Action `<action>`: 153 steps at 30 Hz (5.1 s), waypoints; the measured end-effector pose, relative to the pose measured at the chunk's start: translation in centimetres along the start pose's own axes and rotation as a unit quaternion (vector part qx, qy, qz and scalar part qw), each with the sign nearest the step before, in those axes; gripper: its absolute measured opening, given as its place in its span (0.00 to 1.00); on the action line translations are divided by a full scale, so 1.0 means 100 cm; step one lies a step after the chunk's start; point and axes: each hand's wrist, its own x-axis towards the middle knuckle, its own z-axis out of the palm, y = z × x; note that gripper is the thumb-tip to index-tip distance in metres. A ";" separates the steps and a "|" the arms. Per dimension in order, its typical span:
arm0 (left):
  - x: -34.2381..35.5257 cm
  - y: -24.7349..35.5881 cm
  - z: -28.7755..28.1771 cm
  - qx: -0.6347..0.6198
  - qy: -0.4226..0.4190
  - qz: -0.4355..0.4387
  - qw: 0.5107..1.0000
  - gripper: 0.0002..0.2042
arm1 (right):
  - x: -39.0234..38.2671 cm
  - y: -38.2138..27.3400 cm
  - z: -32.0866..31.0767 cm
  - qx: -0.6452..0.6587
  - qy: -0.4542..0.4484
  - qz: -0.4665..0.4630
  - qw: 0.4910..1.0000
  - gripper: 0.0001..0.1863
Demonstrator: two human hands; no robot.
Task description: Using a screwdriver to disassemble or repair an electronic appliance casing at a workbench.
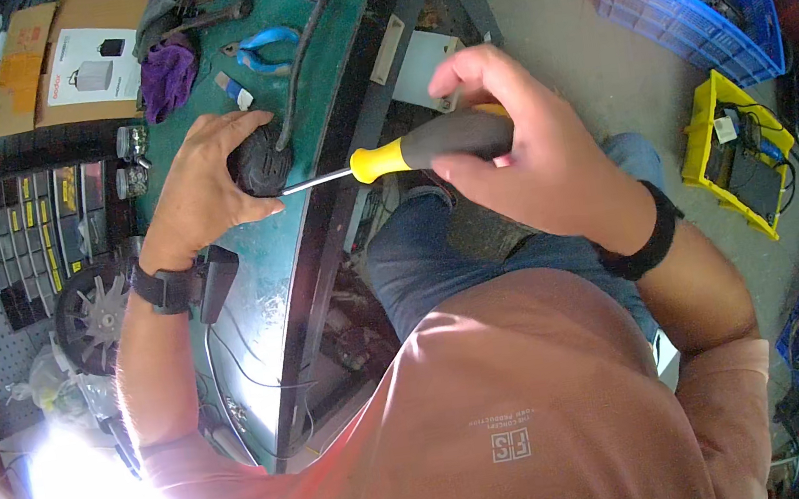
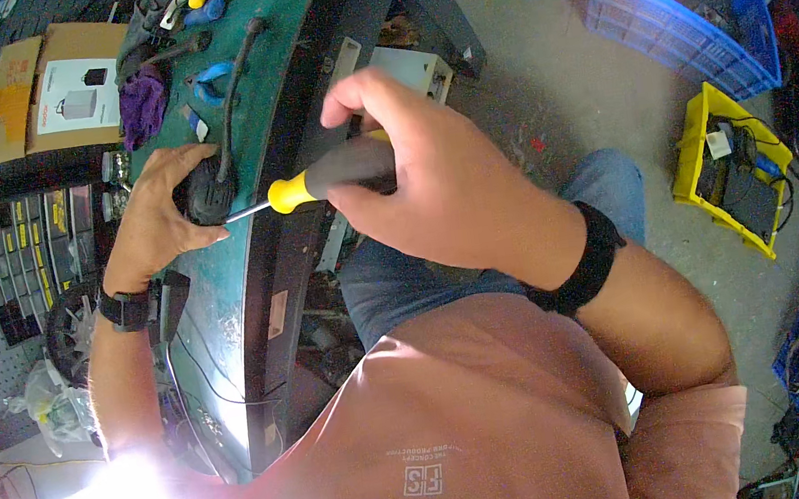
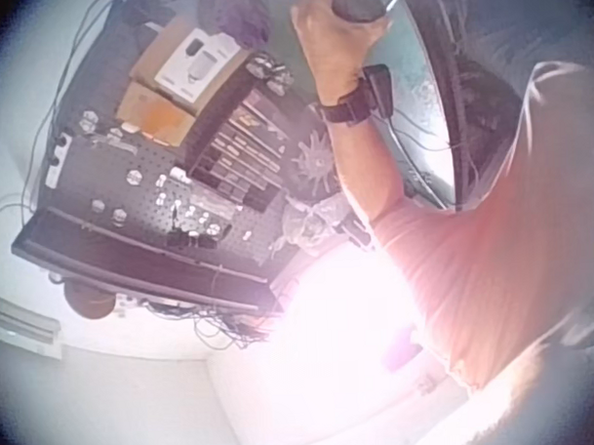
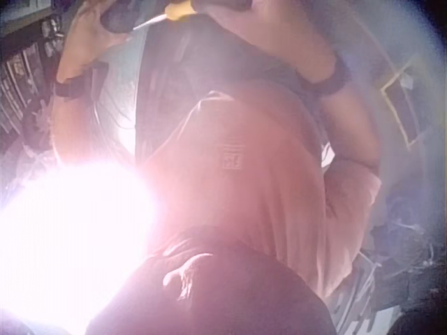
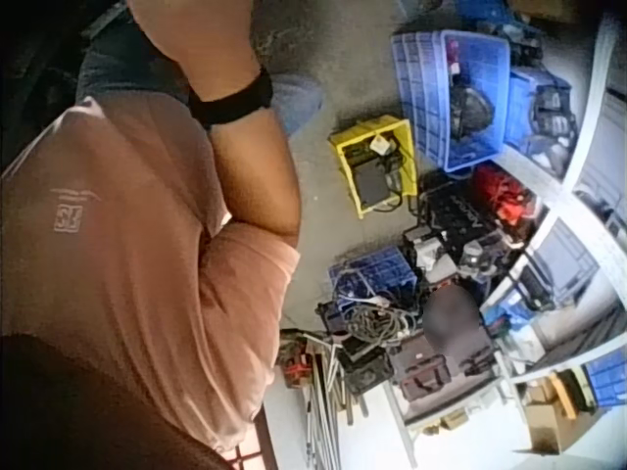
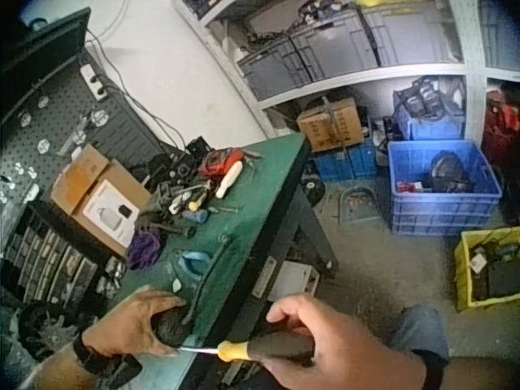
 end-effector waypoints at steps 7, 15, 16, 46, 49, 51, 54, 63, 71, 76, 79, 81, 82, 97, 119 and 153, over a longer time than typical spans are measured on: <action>0.000 0.001 0.000 0.004 0.001 -0.002 1.000 0.42 | 0.001 0.007 -0.001 -0.057 -0.026 0.114 0.991 0.25; 0.000 0.001 -0.001 0.004 -0.006 -0.008 1.000 0.42 | 0.006 0.000 0.001 0.119 0.040 0.144 0.982 0.21; 0.000 0.001 -0.001 0.003 -0.007 -0.007 1.000 0.42 | 0.006 0.001 0.000 0.138 0.021 0.229 0.963 0.21; 0.000 0.006 0.000 0.011 0.006 -0.015 1.000 0.42 | -0.004 0.013 0.002 0.056 0.000 0.072 0.996 0.24; 0.000 0.005 0.001 0.014 -0.005 -0.026 1.000 0.42 | -0.002 0.015 0.006 0.018 0.070 -0.017 0.997 0.22; 0.000 0.004 0.001 0.019 0.002 -0.021 1.000 0.42 | -0.002 0.017 0.006 0.013 0.089 0.006 0.996 0.20; 0.000 0.003 0.001 0.019 0.001 -0.018 1.000 0.41 | -0.001 0.017 0.001 0.055 0.033 0.194 0.979 0.20; 0.001 0.003 0.002 0.009 0.016 -0.006 1.000 0.39 | 0.017 0.004 -0.009 0.055 0.023 0.071 0.996 0.19; 0.002 0.003 0.001 0.010 0.009 -0.014 1.000 0.39 | 0.012 0.003 -0.007 0.011 0.032 -0.003 0.999 0.18; 0.002 0.005 0.001 0.011 0.006 -0.021 1.000 0.39 | 0.016 0.007 -0.007 -0.014 -0.022 -0.001 1.000 0.17; 0.002 0.005 0.000 0.011 0.003 -0.020 1.000 0.39 | 0.020 0.006 -0.005 0.050 0.015 -0.055 0.997 0.18; 0.002 0.005 0.001 0.009 0.009 -0.018 1.000 0.39 | 0.021 0.005 -0.005 -0.043 0.089 -0.060 0.993 0.19; 0.002 0.005 0.001 0.006 0.011 -0.018 1.000 0.39 | 0.020 0.004 -0.006 -0.043 0.089 -0.060 0.993 0.19; 0.000 0.003 0.002 0.011 0.025 -0.009 1.000 0.39 | 0.010 0.004 -0.010 0.024 -0.021 -0.041 0.999 0.22; 0.001 0.004 0.002 0.010 0.023 -0.009 1.000 0.38 | 0.011 0.004 -0.003 0.053 0.067 -0.024 0.996 0.19; -0.002 0.004 0.003 0.020 0.022 -0.007 1.000 0.40 | 0.015 0.004 -0.009 0.074 0.024 0.008 0.997 0.23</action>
